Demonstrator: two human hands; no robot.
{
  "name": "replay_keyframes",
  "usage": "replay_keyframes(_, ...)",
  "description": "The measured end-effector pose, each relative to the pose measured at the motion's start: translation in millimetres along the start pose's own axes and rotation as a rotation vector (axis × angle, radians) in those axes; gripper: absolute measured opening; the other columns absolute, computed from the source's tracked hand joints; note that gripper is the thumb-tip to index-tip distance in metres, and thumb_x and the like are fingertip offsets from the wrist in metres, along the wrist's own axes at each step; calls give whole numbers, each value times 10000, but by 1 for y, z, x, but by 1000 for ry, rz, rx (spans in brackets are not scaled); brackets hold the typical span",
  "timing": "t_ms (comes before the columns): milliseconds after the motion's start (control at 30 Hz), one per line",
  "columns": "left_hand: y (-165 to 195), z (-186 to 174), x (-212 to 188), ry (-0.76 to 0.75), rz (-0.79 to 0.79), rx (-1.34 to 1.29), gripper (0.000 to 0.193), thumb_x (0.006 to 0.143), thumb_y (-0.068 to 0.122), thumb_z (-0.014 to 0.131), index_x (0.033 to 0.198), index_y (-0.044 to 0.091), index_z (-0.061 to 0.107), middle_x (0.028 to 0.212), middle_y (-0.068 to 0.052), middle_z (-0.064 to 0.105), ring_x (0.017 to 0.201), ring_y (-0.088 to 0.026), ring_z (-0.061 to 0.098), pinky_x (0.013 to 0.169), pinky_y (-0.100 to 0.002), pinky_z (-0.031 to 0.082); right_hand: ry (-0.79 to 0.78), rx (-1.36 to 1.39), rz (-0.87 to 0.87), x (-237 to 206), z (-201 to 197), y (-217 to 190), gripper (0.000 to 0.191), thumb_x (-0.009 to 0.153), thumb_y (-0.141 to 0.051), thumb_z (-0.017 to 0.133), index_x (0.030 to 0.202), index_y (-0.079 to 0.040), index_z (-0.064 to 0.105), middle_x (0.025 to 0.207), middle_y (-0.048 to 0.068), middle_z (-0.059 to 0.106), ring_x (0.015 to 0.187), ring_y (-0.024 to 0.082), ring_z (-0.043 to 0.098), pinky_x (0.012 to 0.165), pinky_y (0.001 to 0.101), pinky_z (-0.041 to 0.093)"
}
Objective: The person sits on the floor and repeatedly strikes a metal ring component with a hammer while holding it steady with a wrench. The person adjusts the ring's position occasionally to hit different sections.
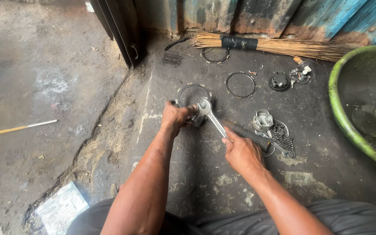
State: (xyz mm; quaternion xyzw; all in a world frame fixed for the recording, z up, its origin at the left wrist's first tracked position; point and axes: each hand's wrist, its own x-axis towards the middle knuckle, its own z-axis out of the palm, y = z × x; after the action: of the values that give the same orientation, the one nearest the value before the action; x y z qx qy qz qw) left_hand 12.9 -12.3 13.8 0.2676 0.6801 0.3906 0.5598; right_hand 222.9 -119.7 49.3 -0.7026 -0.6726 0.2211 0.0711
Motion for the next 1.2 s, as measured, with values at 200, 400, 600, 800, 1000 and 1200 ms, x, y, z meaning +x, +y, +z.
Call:
replay_keyframes(200, -15, 7, 21, 28, 113, 165, 462, 808, 90, 789, 1172, -93, 571, 889, -189, 717, 669, -231, 728, 527, -363, 592, 11, 146, 120, -1, -18, -9, 486, 1016, -310, 534, 1501, -333, 510, 686, 159, 707, 614, 305, 710, 608, 469, 562)
replay_keyframes(400, -19, 6, 25, -7, 95, -3, 381, 755, -13, 688, 1114, -82, 578, 840, -192, 701, 620, -240, 688, 481, -351, 529, 256, 213, -77, -3, -20, -6, 565, 986, -234, 571, 1541, -245, 469, 762, 139, 723, 602, 266, 706, 585, 418, 563)
replay_keyframes(600, -15, 8, 20, -18, 86, -52, 382, 732, -53, 727, 1074, -87, 561, 827, -191, 684, 591, -252, 681, 481, -371, 551, 204, 74, -134, -9, -16, -10, 542, 1021, -225, 553, 1554, -217, 457, 759, 127, 747, 579, 237, 713, 518, 393, 554)
replay_keyframes(800, -17, 10, 24, -39, 94, -196, 366, 724, -79, 694, 1069, -78, 572, 800, -190, 675, 580, -255, 662, 466, -383, 571, -55, 60, 82, -13, -21, -16, 571, 1025, -193, 528, 1580, -210, 394, 680, 131, 729, 492, 228, 655, 460, 369, 535)
replay_keyframes(1000, -39, 11, 51, -62, 117, -204, 406, 719, -82, 717, 1100, -62, 578, 812, -197, 676, 590, -254, 652, 469, -377, 533, 347, 297, -194, -9, -14, -4, 550, 999, -147, 572, 1537, -121, 460, 810, 180, 750, 636, 275, 742, 564, 393, 576)
replay_keyframes(1200, -39, 13, 65, 4, 106, -112, 404, 689, -89, 766, 1070, -50, 638, 844, -159, 717, 627, -251, 708, 489, -380, 584, 278, 142, -225, -3, -10, -8, 532, 980, -154, 614, 1502, -167, 509, 987, 225, 744, 853, 383, 746, 757, 442, 588)
